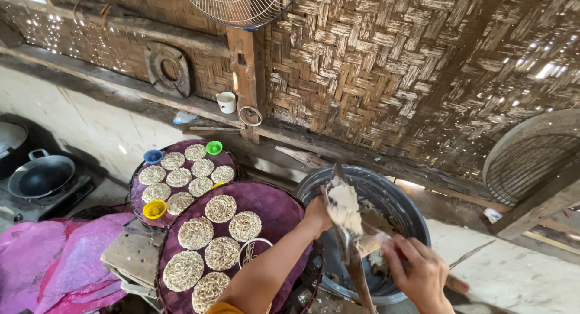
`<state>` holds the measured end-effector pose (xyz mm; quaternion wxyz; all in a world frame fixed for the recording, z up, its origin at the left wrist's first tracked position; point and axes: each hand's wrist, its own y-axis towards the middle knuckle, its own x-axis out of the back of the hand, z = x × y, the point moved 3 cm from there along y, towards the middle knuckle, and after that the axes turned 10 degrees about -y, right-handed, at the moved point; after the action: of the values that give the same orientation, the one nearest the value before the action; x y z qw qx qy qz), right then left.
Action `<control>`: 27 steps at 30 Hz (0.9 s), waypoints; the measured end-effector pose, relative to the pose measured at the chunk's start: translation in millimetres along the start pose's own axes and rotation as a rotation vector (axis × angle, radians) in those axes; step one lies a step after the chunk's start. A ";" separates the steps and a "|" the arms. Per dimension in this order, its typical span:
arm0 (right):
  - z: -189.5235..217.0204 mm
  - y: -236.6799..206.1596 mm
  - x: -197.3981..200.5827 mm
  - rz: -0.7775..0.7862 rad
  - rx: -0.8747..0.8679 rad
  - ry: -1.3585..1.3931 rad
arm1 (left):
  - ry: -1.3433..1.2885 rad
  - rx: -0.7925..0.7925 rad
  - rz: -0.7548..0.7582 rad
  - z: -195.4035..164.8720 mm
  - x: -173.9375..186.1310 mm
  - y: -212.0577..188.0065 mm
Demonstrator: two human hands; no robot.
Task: The person scoops sticky rice dough from a large basin and packs it into a wooden hand press fitted with a cylindrical plunger. They press the dough onto a round woven tray, release the formed rice cake, and place a ring mold around it, repeating the cycle to fill trays with flat round rice cakes.
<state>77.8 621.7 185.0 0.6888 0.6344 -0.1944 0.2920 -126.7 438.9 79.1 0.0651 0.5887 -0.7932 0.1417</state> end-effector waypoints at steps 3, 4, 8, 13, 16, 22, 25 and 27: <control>-18.6 2.4 -10.7 0.417 -0.303 0.507 | 0.258 -0.492 0.160 -5.2 -2.0 -2.6; -24.4 6.6 -10.7 0.350 -0.359 0.375 | 0.226 -0.462 0.109 -3.4 -3.5 -3.5; -22.4 18.1 -21.0 0.188 -0.316 -0.102 | 0.196 -0.451 0.014 -1.9 -20.4 -11.4; -9.4 -4.3 -23.8 0.119 -0.132 -0.028 | 0.270 -0.276 0.045 2.0 -15.8 -0.3; -34.0 -21.0 -28.2 0.348 -0.303 0.333 | -0.128 -0.103 0.080 11.4 -0.4 0.9; -108.8 -36.2 -73.5 0.747 -0.447 -0.159 | -0.741 -0.400 0.384 14.4 66.6 -17.7; -119.0 -43.3 -108.0 0.939 -0.343 -0.414 | -0.851 -0.401 0.517 5.2 98.1 -29.3; -97.4 -40.3 -118.2 0.833 -0.215 -0.394 | -1.159 -0.446 0.600 -4.9 113.8 -46.6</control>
<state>4.9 698.6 67.4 0.5247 0.4709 -0.5885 0.3958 -116.5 323.8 121.4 -0.2919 0.2971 -0.8387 -0.3508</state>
